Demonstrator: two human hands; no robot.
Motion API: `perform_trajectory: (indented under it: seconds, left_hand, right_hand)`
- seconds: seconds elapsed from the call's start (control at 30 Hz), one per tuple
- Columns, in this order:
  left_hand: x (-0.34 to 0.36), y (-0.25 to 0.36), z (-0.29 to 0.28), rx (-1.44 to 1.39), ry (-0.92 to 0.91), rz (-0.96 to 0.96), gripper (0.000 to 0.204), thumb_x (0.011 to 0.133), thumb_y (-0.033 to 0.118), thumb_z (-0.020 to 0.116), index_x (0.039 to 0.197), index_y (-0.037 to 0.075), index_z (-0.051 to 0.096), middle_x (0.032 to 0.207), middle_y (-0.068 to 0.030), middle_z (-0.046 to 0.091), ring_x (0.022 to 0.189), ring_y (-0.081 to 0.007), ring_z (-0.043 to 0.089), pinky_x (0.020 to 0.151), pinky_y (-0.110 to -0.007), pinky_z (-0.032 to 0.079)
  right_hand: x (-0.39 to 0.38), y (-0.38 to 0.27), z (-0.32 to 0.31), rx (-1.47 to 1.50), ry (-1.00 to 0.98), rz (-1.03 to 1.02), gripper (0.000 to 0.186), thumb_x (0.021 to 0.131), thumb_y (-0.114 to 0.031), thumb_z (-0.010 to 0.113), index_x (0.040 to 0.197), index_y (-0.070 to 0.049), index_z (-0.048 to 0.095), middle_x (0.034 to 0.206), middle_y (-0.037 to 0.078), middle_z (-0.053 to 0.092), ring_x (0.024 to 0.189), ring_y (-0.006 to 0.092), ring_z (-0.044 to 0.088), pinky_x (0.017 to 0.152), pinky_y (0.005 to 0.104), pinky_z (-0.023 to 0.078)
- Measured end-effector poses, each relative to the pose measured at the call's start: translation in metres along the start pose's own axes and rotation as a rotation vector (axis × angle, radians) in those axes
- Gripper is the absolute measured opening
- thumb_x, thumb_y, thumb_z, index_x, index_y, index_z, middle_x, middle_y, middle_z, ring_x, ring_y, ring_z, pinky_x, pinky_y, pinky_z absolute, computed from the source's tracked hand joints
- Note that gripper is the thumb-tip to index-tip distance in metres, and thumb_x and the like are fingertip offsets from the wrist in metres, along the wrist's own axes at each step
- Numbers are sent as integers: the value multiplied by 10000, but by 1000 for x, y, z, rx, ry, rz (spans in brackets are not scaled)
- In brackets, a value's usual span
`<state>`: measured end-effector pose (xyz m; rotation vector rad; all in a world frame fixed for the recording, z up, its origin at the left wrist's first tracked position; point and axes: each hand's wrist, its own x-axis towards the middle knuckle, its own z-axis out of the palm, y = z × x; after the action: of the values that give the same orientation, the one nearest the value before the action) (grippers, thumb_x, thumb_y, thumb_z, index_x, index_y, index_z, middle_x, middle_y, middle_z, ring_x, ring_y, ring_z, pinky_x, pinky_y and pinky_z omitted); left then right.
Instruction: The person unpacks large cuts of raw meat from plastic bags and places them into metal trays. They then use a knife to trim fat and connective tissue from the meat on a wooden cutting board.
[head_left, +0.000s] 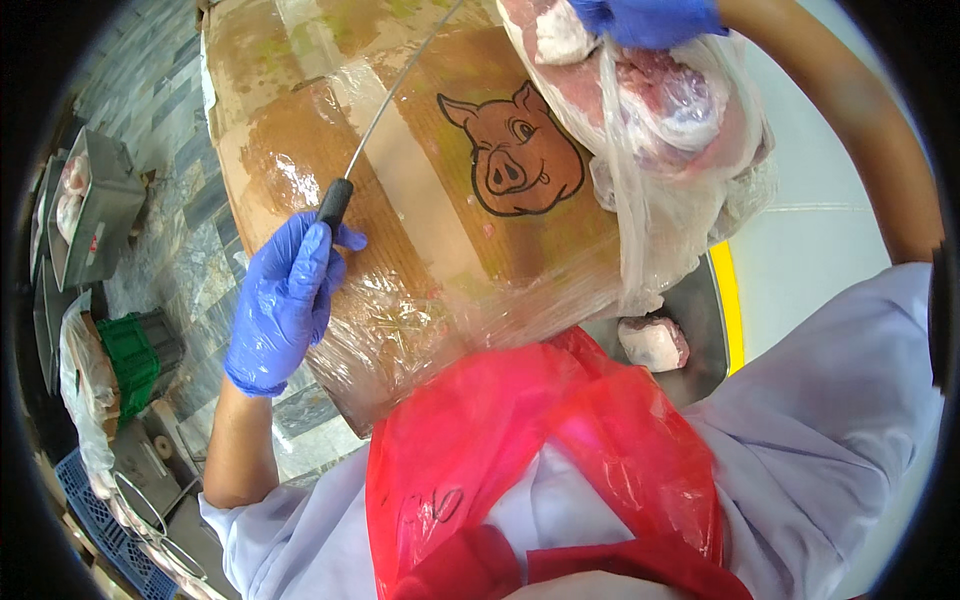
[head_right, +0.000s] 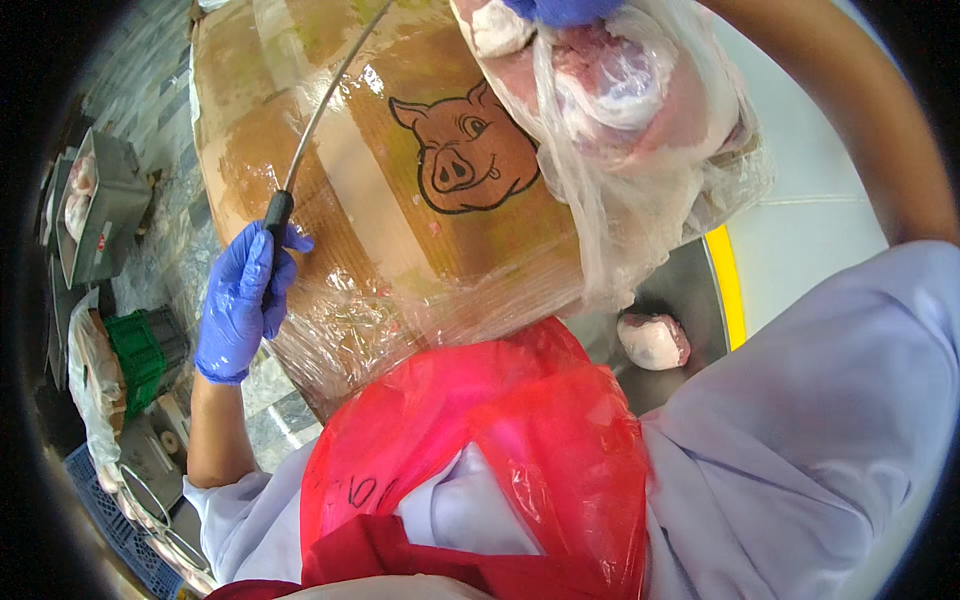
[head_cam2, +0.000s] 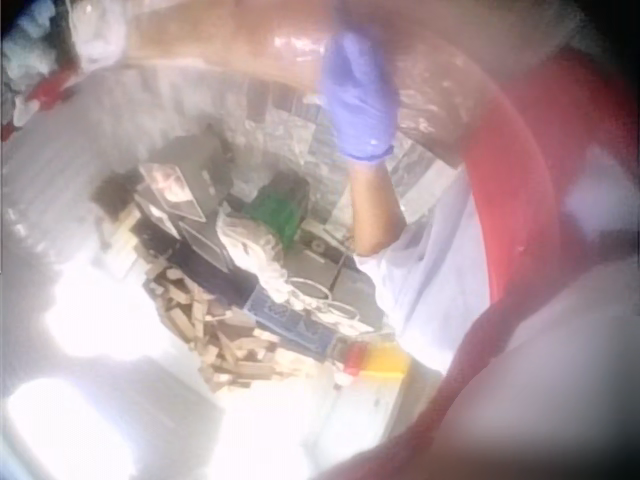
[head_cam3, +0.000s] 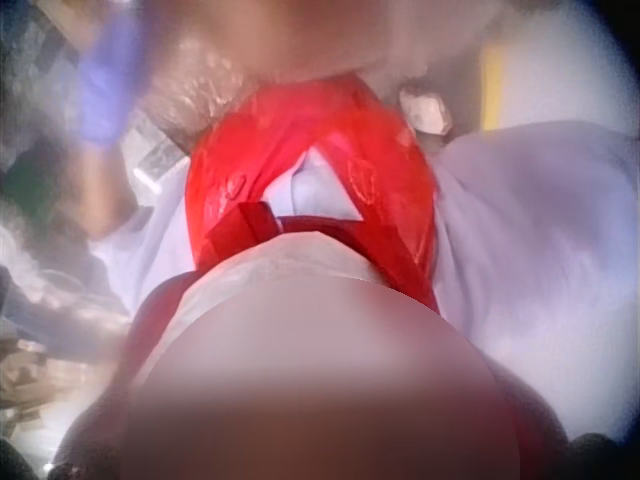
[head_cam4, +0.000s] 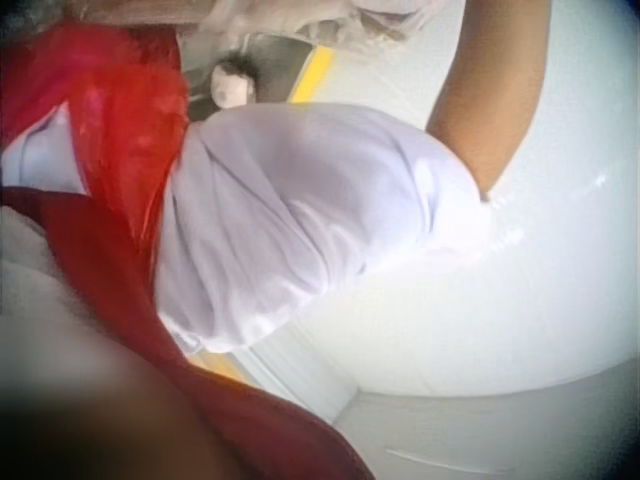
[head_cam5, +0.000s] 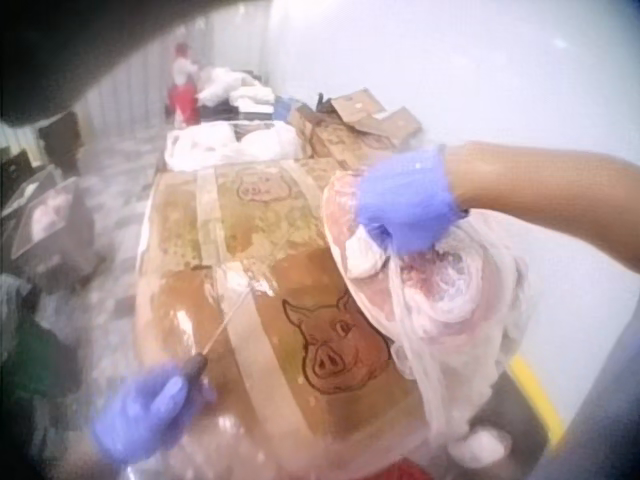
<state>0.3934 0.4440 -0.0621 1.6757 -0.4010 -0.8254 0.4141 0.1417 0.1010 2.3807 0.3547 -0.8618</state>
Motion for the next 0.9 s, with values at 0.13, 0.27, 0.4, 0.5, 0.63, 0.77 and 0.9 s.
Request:
perform_trajectory:
  seconds: [0.13,0.27,0.4,0.5,0.63,0.77,0.9]
  left_hand:
    - [-8,-5,-5,-14,24,-38,395,987,399,444,1006,36,598,650,39,432,463,-25,329,424,-189,261]
    - [2,-9,2,12,2,-46,404,980,416,451,1014,39,590,668,33,447,484,-29,340,433,-191,279]
    - [0,-7,1,33,-31,-48,415,978,428,448,1020,38,584,667,32,442,486,-31,349,436,-189,294]
    - [-6,-5,2,43,-7,-45,410,980,421,444,1024,38,583,664,34,438,478,-30,352,430,-188,299]
    - [-9,-5,4,45,7,-34,402,983,411,441,1026,37,584,663,36,437,465,-24,358,421,-181,301]
    - [-11,-12,5,7,23,-30,397,986,404,438,1026,39,587,664,36,443,458,-20,360,417,-176,296]
    - [-11,-15,5,13,39,-46,397,989,399,432,1028,36,589,663,36,448,454,-21,358,411,-178,289]
  right_hand:
    - [-5,12,13,288,111,-144,116,658,-112,586,689,-49,678,740,158,651,638,295,605,591,399,468]
    - [-5,13,26,328,139,-140,133,685,-107,573,732,-48,682,735,157,653,664,290,628,644,402,484]
    - [5,17,39,17,311,-182,127,675,-114,593,722,-38,682,705,175,643,665,306,629,634,416,482]
    - [3,10,25,-39,277,-188,132,656,-124,610,711,-35,690,685,187,638,655,323,621,624,423,478]
    - [-10,6,2,156,44,-144,134,635,-118,624,701,-27,697,680,193,638,655,339,620,625,424,481]
    - [-3,6,8,85,62,-159,139,626,-101,634,722,-27,702,685,195,640,658,338,626,634,419,491]
    - [-1,-3,14,-171,237,-219,152,619,-102,646,741,-31,701,699,191,646,665,332,636,630,414,504]
